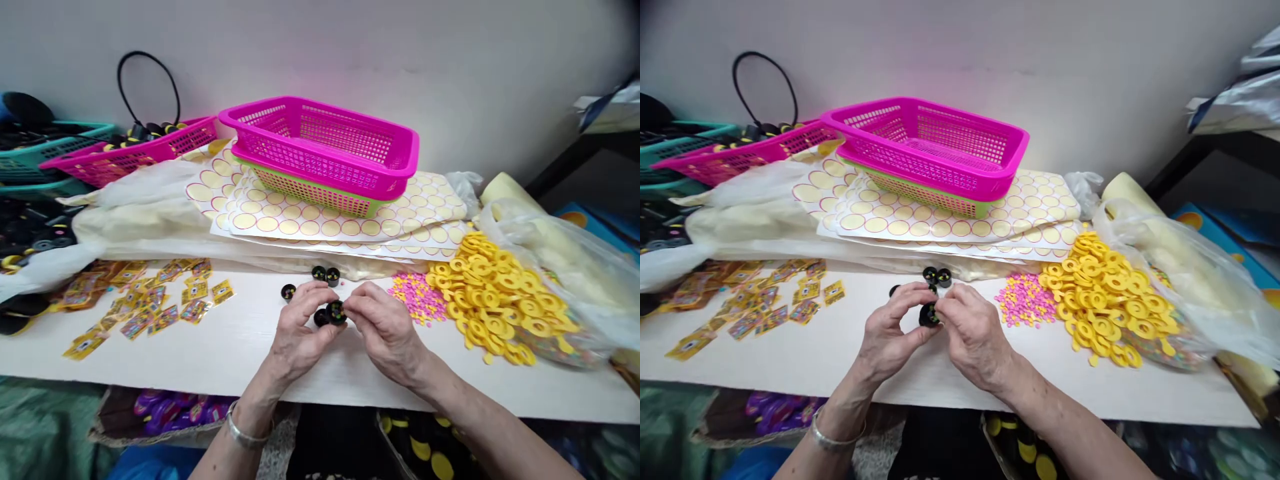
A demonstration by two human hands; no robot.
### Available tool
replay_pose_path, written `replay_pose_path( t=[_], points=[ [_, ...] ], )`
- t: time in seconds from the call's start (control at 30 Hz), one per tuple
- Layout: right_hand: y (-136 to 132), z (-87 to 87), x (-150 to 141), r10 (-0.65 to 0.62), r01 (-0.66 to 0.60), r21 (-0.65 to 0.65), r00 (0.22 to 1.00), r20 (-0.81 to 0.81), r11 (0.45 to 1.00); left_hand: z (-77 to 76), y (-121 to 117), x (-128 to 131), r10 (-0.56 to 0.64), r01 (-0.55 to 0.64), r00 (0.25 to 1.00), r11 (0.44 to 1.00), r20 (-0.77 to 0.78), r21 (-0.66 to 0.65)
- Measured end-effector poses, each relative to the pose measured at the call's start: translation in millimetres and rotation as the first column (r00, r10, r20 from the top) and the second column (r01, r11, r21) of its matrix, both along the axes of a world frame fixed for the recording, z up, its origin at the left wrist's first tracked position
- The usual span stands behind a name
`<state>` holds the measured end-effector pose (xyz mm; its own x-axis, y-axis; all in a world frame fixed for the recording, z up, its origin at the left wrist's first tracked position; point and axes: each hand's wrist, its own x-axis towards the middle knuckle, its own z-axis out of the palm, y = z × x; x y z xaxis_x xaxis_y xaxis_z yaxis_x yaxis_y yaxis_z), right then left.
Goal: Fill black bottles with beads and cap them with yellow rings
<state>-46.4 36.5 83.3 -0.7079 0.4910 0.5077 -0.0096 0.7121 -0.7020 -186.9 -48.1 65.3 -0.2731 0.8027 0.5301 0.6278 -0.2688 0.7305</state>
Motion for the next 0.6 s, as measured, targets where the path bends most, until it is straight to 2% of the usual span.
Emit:
replay_pose_path(
  t=[0.1, 0.23, 0.3, 0.4, 0.47, 0.6],
  points=[
    [-3, -5.8, 16, -0.012, 0.010, 0.040, 0.999, 0.046, 0.999, -5.8, 0, 18, -0.034, 0.034, 0.999, 0.999, 0.029, 0.005],
    [-5, -5.6, 42, -0.001, 0.002, -0.035, 1.000, 0.021, 0.999, -15.2, 2, 39, -0.070, 0.070, 0.997, 0.998, 0.041, -0.001],
    [-5, -5.5, 58, -0.047, 0.045, -0.086, 0.999, -0.016, 0.995, -16.6, 1, 50, -0.078, 0.079, 0.996, 0.997, 0.037, -0.025],
    [-3, -13.1, 91, -0.208, 0.199, -0.152, 0.977, -0.041, 0.968, -16.7, -3, 68, -0.080, 0.083, 0.996, 0.995, 0.043, -0.059],
    [-1, -25.9, 117, -0.344, 0.338, -0.163, 0.939, -0.012, 0.927, -18.8, -7, 82, -0.128, 0.133, 0.990, 0.988, 0.059, -0.073],
    [5, -63.6, 168, -0.608, 0.618, -0.039, 0.781, 0.141, 0.785, -32.9, -11, 118, -0.284, 0.297, 0.953, 0.946, 0.109, -0.133]
  ],
)
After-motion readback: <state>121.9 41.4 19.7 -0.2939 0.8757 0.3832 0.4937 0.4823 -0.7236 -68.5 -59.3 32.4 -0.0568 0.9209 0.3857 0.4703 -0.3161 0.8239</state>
